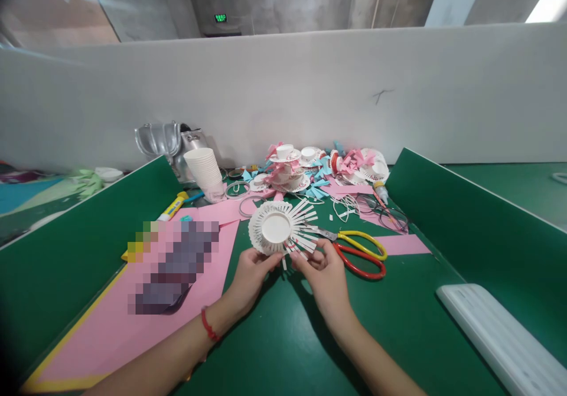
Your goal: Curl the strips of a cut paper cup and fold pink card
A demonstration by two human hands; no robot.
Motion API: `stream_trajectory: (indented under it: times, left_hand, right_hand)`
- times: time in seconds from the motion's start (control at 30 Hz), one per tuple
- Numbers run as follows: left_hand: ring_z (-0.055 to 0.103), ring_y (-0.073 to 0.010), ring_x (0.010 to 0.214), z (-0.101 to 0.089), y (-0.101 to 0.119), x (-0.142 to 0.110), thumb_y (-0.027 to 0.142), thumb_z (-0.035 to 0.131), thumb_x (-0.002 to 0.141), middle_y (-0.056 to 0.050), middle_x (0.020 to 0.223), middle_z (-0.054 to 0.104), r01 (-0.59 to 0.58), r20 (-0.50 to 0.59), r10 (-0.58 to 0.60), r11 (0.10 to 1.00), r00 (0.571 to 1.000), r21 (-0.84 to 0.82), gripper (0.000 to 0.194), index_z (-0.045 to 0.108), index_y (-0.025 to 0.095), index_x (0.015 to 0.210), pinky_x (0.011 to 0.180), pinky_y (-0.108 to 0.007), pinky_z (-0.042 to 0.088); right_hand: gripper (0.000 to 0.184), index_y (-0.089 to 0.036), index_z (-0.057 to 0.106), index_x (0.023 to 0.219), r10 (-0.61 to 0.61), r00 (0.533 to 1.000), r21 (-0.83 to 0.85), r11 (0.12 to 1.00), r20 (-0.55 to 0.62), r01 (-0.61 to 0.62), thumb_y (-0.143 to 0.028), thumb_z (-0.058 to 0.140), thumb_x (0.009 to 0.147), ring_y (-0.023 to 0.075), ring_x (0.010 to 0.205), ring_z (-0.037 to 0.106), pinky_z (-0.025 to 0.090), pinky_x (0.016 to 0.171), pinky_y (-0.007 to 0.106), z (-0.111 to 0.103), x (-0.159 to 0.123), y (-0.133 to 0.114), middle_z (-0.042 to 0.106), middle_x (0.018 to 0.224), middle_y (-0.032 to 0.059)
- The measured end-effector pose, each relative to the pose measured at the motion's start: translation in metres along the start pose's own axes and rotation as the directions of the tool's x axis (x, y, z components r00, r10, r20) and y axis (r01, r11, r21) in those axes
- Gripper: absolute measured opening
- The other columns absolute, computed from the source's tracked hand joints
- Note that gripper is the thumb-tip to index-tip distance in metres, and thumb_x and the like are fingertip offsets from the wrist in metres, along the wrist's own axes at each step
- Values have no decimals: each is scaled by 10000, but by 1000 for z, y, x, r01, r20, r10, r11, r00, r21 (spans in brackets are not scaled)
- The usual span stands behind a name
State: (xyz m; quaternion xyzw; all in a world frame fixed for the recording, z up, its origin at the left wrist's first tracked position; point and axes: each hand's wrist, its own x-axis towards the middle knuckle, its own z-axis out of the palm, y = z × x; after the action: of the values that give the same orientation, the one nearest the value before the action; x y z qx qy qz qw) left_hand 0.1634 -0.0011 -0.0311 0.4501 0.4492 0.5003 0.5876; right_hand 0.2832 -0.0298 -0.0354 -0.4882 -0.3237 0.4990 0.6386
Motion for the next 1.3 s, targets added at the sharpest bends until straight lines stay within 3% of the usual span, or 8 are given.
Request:
stream_trajectory:
  times: [0.2,0.4,0.57,0.77,1.13,1.3]
  left_hand:
    - [451,-78,479,1,1,0,172,684,553,14,521,592,4,-5,-4,1000,1000,-4,79,656,112,597,499,-199,364]
    - [395,-65,446,0,0,0,218,695,559,30,458,521,23,-19,-23,1000,1000,5,145,610,102,540,452,-194,309]
    - [376,-59,446,-3,-3,2,267,706,562,36,453,492,39,23,-39,999,999,1,215,580,98,520,440,-195,279]
    - [432,-86,496,-5,-8,4,289,709,561,2,514,549,48,69,-46,998,997,-34,221,626,87,599,491,-212,333]
    - [397,-72,448,-4,-3,2,239,672,568,34,430,485,70,65,-68,997,996,-37,205,552,115,457,461,-203,309]
    - [450,-91,502,-2,-1,1,217,678,553,2,528,568,63,75,-60,997,995,-33,140,599,103,532,487,-203,354]
  right_hand:
    - [370,-197,418,656,9,1000,0,1000,-21,-9,-301,747,522,104,519,569,451,539,211,-1,-1,1,592,536,-55]
    - [272,-182,462,576,-137,991,-164,977,1,135,-294,710,576,109,542,523,423,538,215,-1,-3,5,518,538,-48]
    - [146,-176,573,678,-163,982,-248,952,95,182,-316,618,675,152,655,559,448,635,266,0,-7,5,594,672,10]
    - [170,-171,620,742,-167,972,-299,931,162,210,-331,599,687,170,650,581,469,638,291,4,-10,2,630,683,33]
    - [170,-165,610,693,-164,978,-357,913,127,199,-325,641,643,149,575,562,459,552,263,5,-9,3,606,623,13]
    - [167,-167,613,686,-165,976,-377,902,145,208,-325,639,641,152,564,561,459,537,265,5,-9,5,604,613,11]
